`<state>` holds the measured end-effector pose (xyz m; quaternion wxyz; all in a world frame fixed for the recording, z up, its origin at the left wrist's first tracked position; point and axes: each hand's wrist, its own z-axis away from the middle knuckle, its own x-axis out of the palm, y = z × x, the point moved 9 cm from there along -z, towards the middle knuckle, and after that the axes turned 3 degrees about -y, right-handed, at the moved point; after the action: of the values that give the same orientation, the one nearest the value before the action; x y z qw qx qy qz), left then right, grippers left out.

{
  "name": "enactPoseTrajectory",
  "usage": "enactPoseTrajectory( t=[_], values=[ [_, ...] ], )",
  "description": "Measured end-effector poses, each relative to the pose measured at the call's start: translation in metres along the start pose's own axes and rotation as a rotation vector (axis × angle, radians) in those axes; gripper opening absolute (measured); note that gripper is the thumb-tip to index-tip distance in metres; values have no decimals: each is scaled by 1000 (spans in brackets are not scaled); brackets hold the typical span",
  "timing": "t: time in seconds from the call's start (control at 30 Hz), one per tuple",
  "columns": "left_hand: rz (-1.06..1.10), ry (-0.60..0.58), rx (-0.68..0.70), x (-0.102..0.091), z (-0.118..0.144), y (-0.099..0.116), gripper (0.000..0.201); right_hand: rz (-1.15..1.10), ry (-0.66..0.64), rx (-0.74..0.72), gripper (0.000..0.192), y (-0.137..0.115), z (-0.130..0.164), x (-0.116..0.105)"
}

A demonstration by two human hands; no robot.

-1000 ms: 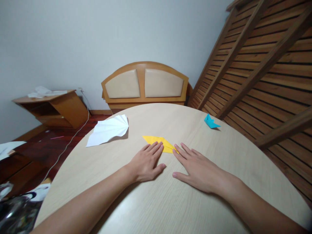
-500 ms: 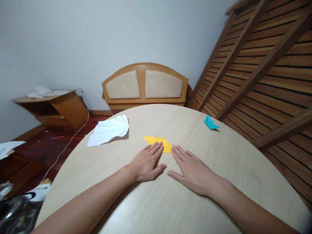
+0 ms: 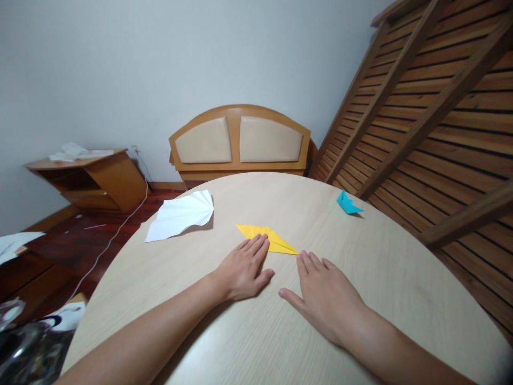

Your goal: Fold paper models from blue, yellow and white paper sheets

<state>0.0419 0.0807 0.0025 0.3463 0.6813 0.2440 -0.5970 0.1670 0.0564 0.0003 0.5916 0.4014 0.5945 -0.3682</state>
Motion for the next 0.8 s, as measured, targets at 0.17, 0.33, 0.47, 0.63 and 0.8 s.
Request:
enactPoseTrajectory(
  t=[0.17, 0.33, 0.47, 0.63, 0.8],
  values=[
    [10, -44, 1, -2, -1, 2, 71, -22, 116, -32, 78, -11, -11, -20],
    [23, -66, 11, -3, -1, 1, 66, -203, -20, -254, 73, -29, -21, -11],
    [-11, -14, -64, -1, -1, -7, 58, -208, -82, -211, 74, -22, -19, -9],
    [-99, 70, -263, -2, 2, -20, 57, -156, 1, -210, 49, -26, -17, -31],
    [-134, 171, -261, -17, 7, -7, 55, -171, 69, -151, 24, -24, -21, -36]
  ],
)
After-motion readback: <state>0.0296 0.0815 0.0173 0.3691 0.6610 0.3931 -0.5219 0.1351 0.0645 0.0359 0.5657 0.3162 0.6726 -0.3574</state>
